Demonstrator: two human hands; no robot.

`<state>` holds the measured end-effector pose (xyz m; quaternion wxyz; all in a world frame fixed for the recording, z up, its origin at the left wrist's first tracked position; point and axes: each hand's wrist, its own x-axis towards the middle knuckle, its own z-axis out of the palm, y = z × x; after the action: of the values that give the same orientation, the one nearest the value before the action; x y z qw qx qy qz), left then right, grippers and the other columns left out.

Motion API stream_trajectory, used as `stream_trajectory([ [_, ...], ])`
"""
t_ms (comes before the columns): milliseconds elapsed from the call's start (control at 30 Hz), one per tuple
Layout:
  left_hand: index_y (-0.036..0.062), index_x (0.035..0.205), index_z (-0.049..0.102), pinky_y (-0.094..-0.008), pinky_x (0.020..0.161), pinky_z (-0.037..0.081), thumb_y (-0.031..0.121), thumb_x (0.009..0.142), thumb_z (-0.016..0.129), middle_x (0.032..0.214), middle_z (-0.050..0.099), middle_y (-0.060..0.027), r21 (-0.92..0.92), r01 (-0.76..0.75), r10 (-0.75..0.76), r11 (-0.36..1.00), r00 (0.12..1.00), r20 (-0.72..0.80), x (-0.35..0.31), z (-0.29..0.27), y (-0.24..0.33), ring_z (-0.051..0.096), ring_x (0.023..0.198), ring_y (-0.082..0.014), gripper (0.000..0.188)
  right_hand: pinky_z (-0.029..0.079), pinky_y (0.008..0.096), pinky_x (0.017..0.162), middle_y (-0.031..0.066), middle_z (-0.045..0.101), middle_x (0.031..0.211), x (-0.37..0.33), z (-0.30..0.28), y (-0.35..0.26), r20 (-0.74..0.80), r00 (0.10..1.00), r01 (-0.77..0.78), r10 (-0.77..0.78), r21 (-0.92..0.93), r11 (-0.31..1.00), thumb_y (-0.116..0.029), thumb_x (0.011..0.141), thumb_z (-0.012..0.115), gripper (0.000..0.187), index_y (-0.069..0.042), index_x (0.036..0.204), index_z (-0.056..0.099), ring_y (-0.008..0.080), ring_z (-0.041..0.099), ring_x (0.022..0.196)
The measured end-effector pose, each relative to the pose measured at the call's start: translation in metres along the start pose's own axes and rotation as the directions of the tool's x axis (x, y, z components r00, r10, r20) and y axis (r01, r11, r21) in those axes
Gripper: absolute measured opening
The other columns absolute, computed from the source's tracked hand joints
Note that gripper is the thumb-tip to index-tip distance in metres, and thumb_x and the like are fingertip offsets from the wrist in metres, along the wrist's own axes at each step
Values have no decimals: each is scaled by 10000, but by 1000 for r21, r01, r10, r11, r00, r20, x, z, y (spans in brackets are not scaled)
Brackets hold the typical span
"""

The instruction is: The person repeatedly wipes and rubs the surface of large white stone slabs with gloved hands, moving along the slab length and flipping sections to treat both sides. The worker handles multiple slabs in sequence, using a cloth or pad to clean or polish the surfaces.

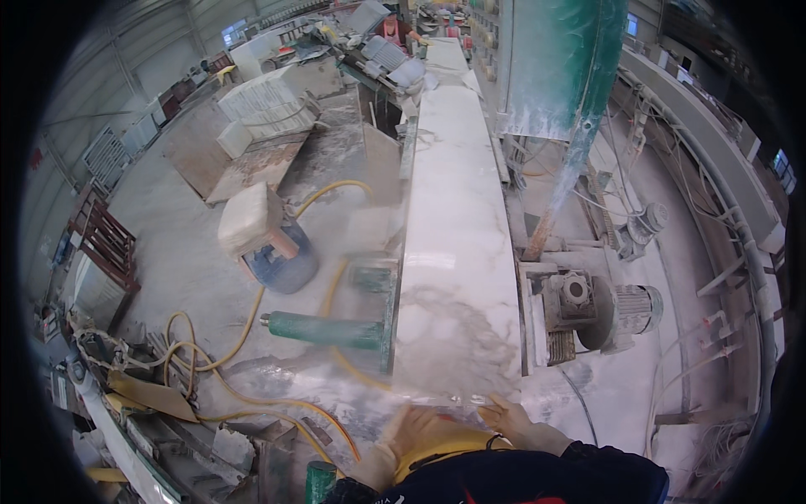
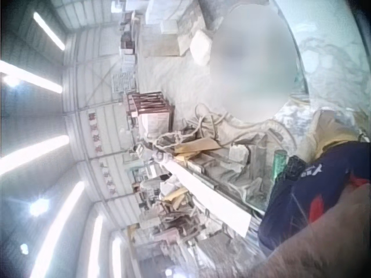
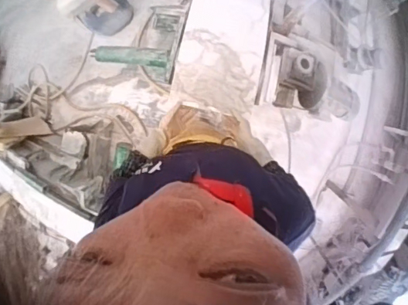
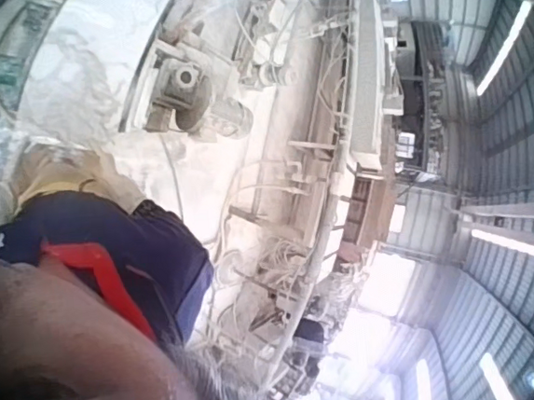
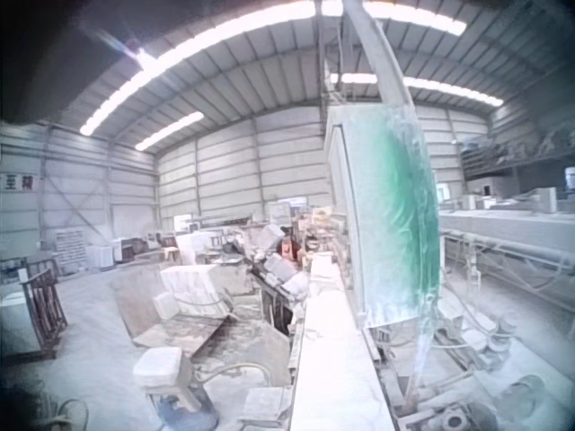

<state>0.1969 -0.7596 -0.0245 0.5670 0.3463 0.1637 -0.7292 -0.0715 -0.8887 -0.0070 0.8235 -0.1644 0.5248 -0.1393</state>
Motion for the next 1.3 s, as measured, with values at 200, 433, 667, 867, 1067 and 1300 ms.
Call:
stream_trajectory([
  [200, 53, 1536, 345, -423, 1203, 280, 428, 1024, 554, 1583, 376, -143, 15, -139, 140, 990, 990, -35, 1, 38, -17, 350, 1471, -246, 668, 485, 366, 918, 92, 688, 1189, 20, -14, 10, 295, 953, -14, -66, 261, 965, -361, 1002, 633, 410, -99, 1313, 579, 278, 630, 1118],
  [433, -13, 1321, 570, -359, 1099, 425, 347, 992, 607, 1333, 606, -166, 337, -180, 233, 924, 964, -124, 5, 56, -12, 540, 1310, -273, 489, 455, 364, 1082, 127, 547, 1424, 11, 43, 28, 361, 931, -84, 50, 79, 993, -330, 1064, 505, 419, -38, 1360, 554, 232, 543, 1280],
  [667, -5, 1307, 620, -377, 988, 486, 389, 985, 597, 1250, 684, -183, 874, -305, 663, 379, 748, -27, -62, 25, 14, 642, 1139, -268, 509, 381, 385, 1171, 151, 484, 1521, 44, 60, 10, 384, 923, -94, 20, 175, 980, -317, 1046, 548, 504, -17, 1444, 475, 272, 419, 1437],
  [867, 54, 1285, 634, -366, 1009, 480, 254, 1009, 540, 1236, 655, -139, 919, -290, 956, 267, 198, -215, -205, -104, -23, 632, 1112, -275, 353, 393, 423, 1164, 150, 480, 1525, 77, 69, 0, 214, 974, 4, -71, 298, 954, -363, 1015, 584, 565, 12, 1423, 473, 269, 415, 1445],
  [1067, 0, 1245, 654, -403, 1080, 426, 239, 1036, 473, 1241, 658, -238, 929, -160, 782, 335, -503, -369, -384, -225, -129, 583, 1233, -379, 366, 406, 421, 1155, 138, 461, 1542, 111, 85, -18, 140, 983, 57, -123, 401, 914, -443, 977, 575, 655, -8, 1450, 452, 251, 414, 1450],
  [1300, -37, 1369, 547, -552, 1193, 259, 172, 973, 547, 1382, 568, -277, 828, 256, 622, 499, -771, -136, -469, -328, -186, 435, 1362, -499, 447, 393, 391, 1156, 106, 456, 1554, 130, 96, -32, 148, 958, 180, -245, 352, 919, -566, 980, 505, 725, -53, 1487, 426, 226, 396, 1463],
])
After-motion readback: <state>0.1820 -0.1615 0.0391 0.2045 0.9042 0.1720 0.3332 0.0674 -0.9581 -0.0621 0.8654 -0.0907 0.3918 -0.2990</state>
